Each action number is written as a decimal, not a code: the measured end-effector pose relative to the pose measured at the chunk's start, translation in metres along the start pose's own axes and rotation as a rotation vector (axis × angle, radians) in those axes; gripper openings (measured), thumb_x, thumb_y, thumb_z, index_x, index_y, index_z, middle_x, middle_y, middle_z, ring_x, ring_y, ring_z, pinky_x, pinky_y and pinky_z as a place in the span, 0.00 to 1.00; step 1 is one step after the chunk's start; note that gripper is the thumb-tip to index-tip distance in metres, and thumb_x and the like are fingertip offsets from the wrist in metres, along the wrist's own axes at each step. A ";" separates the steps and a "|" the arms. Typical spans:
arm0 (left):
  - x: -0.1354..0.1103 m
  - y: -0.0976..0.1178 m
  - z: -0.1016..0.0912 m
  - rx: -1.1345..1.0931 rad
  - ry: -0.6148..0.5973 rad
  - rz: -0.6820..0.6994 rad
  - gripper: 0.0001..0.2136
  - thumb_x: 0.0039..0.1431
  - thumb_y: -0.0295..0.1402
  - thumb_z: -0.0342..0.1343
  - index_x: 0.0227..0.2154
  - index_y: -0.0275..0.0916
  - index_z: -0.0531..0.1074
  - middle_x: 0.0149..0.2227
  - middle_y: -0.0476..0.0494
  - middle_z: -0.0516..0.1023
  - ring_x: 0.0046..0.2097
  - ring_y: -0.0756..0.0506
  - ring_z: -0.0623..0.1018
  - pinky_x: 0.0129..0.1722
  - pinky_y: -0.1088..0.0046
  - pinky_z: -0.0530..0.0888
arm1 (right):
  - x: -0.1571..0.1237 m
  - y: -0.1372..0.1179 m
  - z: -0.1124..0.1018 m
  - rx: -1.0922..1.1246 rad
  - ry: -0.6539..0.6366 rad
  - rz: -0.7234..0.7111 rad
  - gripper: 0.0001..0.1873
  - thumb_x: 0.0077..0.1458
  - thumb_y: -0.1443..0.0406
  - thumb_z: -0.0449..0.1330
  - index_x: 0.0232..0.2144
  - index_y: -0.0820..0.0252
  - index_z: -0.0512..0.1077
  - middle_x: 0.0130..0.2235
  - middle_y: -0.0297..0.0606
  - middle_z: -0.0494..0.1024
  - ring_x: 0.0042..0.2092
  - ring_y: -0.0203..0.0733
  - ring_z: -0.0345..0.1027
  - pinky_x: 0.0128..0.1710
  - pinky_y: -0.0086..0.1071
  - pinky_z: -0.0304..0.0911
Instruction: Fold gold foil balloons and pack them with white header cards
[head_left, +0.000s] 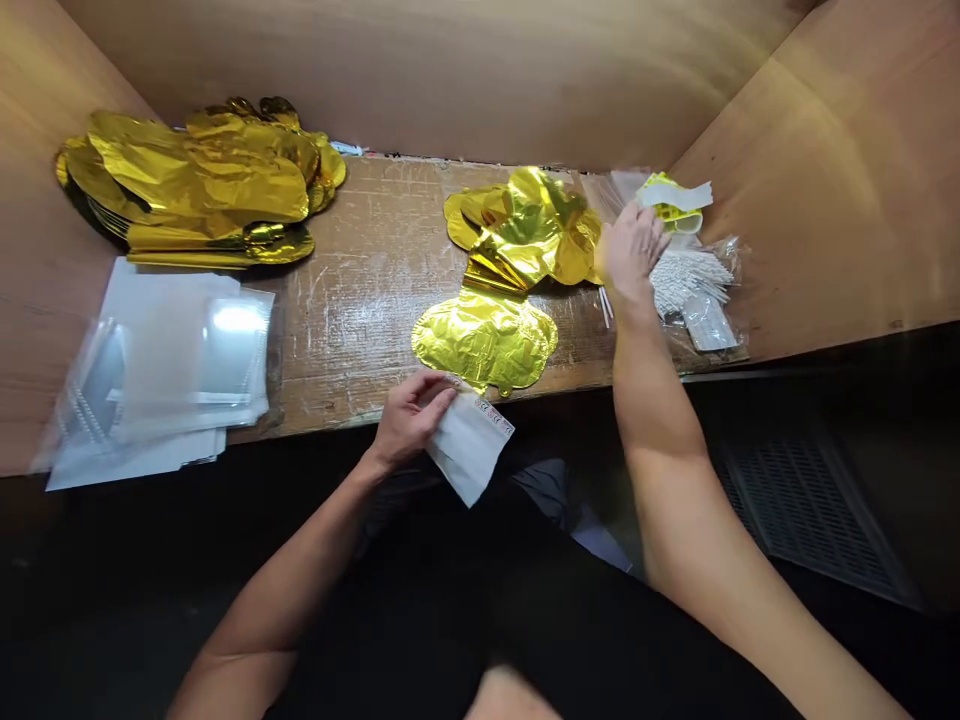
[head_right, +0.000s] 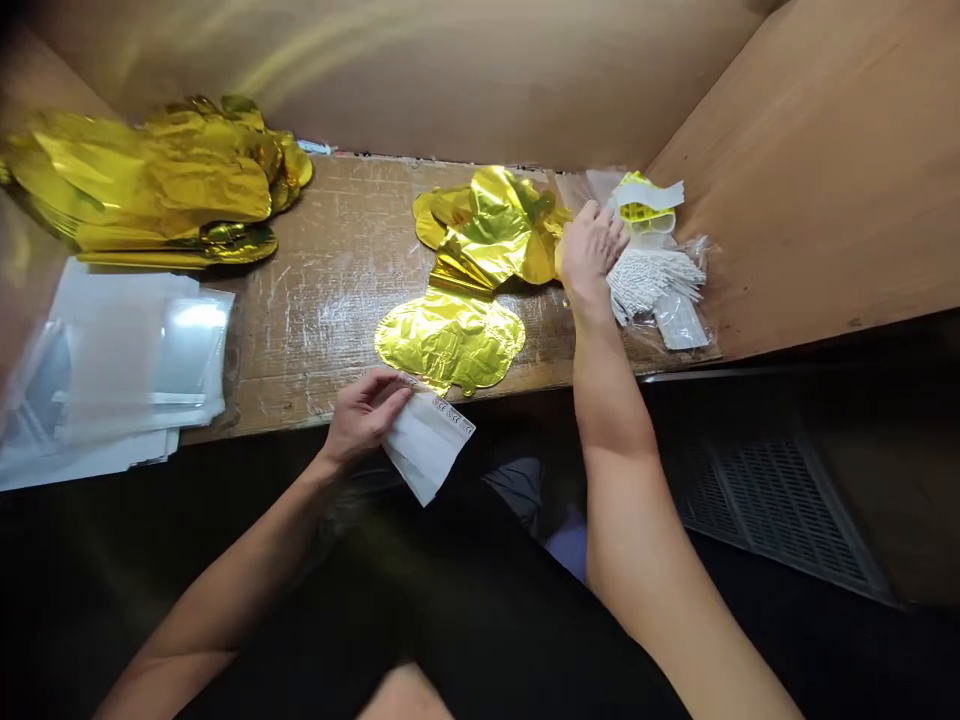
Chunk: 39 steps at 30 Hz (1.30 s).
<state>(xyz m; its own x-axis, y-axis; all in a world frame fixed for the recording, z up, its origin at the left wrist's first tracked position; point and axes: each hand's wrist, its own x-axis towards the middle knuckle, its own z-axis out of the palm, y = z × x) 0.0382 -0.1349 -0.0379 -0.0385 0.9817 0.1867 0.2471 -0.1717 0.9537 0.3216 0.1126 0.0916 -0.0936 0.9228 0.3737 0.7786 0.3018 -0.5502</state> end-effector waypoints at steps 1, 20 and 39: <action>0.000 0.001 -0.001 -0.035 0.081 -0.047 0.12 0.65 0.41 0.64 0.45 0.39 0.79 0.43 0.41 0.86 0.44 0.42 0.85 0.46 0.65 0.80 | -0.012 -0.005 0.000 -0.007 0.020 -0.031 0.14 0.72 0.70 0.52 0.35 0.73 0.73 0.54 0.60 0.77 0.51 0.39 0.70 0.45 0.37 0.59; -0.008 0.014 0.007 -0.171 0.283 -0.187 0.18 0.61 0.45 0.68 0.45 0.36 0.80 0.40 0.42 0.85 0.37 0.45 0.83 0.36 0.72 0.79 | -0.227 -0.063 0.055 0.419 -0.299 -0.457 0.10 0.71 0.66 0.59 0.47 0.54 0.81 0.45 0.45 0.80 0.45 0.45 0.76 0.43 0.39 0.76; -0.016 -0.006 0.014 0.577 -0.436 0.497 0.12 0.70 0.24 0.51 0.45 0.40 0.79 0.52 0.34 0.86 0.68 0.38 0.76 0.64 0.55 0.73 | -0.149 -0.052 0.074 -0.286 -0.480 -0.270 0.07 0.71 0.64 0.60 0.44 0.60 0.76 0.44 0.50 0.81 0.45 0.51 0.70 0.48 0.41 0.55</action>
<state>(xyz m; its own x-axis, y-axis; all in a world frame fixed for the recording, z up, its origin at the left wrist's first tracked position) 0.0511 -0.1484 -0.0499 0.5478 0.7689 0.3297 0.5926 -0.6348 0.4958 0.2490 -0.0228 0.0093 -0.5275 0.8476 0.0580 0.8176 0.5250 -0.2365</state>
